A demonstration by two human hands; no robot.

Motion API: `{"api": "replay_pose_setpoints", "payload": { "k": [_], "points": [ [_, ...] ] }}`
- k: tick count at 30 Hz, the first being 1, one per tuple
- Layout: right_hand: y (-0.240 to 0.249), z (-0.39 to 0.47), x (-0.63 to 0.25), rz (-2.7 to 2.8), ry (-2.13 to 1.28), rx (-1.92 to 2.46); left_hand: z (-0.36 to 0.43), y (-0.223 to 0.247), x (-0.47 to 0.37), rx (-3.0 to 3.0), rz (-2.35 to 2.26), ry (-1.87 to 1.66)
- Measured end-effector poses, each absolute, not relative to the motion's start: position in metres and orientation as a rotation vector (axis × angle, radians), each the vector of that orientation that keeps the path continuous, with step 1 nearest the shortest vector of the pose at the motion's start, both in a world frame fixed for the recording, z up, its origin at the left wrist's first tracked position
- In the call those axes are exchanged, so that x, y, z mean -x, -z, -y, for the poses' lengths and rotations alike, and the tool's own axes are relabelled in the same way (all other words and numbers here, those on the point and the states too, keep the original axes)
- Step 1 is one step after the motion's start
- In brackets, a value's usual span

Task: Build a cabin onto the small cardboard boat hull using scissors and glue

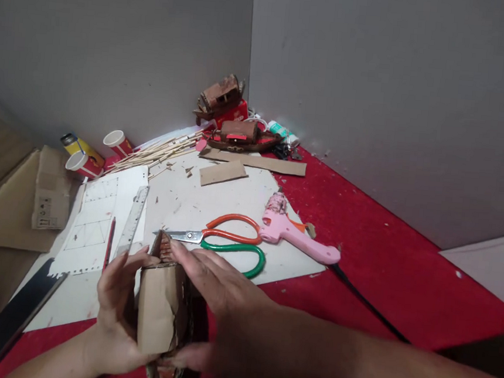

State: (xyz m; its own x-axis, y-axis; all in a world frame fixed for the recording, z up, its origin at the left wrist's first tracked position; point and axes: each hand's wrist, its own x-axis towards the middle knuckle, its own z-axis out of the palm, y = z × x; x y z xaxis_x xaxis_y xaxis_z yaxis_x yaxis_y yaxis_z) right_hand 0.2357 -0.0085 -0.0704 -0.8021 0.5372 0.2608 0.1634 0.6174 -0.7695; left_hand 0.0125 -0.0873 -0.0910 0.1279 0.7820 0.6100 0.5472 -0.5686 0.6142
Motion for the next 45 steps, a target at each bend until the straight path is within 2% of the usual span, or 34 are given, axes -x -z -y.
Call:
{"api": "replay_pose_setpoints", "payload": {
  "k": [3,6,17,45],
  "points": [
    [0.072,0.013,-0.232,2.336,-0.799,0.397,0.089,0.089,-0.017,-2.133,-1.281,-1.484],
    [0.071,0.016,-0.231,2.337,-0.721,0.353,0.092,0.086,-0.018,-2.154,-1.281,-1.514],
    [0.077,0.019,-0.239,2.353,-0.683,0.282,0.093,0.081,-0.011,-2.331,-1.086,-1.457],
    [0.089,0.012,-0.232,2.214,-0.785,0.239,0.09,0.084,-0.014,-2.203,-1.108,-1.459]
  ]
}}
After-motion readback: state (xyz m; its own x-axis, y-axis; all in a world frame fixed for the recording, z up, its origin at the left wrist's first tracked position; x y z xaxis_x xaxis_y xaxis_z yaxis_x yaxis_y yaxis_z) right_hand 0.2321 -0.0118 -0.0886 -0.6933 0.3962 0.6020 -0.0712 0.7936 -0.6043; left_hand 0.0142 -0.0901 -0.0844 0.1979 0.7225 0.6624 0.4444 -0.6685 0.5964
